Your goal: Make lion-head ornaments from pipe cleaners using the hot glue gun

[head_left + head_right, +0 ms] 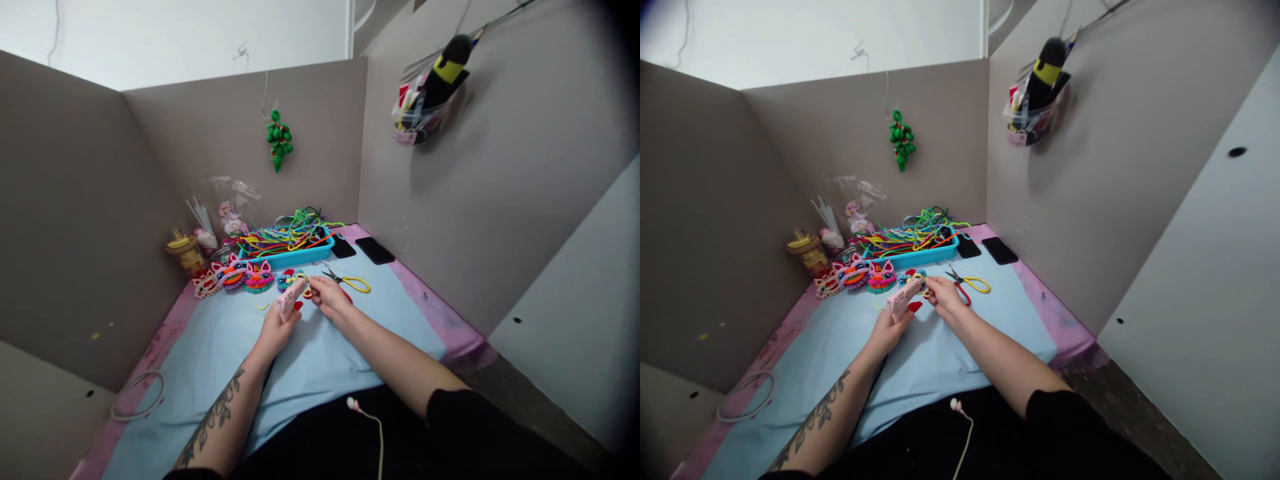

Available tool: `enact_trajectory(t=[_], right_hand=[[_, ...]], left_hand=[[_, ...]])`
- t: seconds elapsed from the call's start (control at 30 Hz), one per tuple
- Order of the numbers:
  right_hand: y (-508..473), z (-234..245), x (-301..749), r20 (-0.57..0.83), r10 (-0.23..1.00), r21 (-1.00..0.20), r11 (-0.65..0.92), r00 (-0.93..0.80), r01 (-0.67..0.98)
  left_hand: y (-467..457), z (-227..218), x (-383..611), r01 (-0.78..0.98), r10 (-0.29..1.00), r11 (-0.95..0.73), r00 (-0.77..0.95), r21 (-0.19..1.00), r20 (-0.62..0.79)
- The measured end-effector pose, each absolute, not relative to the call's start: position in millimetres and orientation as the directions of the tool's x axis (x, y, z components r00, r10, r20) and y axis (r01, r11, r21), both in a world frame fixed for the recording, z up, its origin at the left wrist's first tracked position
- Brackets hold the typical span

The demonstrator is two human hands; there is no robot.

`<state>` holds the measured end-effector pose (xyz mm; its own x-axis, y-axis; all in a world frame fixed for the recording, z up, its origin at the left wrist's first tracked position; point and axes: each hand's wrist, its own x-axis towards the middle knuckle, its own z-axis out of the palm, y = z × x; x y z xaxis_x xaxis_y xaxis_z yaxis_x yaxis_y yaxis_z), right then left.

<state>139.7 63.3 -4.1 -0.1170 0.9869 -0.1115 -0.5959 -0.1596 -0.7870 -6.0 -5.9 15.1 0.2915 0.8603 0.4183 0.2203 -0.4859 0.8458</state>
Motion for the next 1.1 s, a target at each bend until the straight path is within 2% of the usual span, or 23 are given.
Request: enact_trajectory(t=[0.57, 0.83, 1.1], right_hand=[[62, -2, 140, -0.114, 0.986, -0.793, -0.163, -0.119, -0.587], [62, -2, 141, -0.127, 0.986, -0.791, -0.166, -0.107, -0.589], [66, -5, 143, -0.134, 0.985, -0.754, -0.173, -0.11, -0.634]], left_hand=[[-8, 22, -4, 0.074, 0.834, -0.488, 0.332, 0.87, 0.44], [-10, 28, -6, 0.192, 0.86, -0.491, 0.263, 0.85, 0.437], [-10, 26, -7, 0.194, 0.888, -0.447, 0.216, 0.873, 0.407]])
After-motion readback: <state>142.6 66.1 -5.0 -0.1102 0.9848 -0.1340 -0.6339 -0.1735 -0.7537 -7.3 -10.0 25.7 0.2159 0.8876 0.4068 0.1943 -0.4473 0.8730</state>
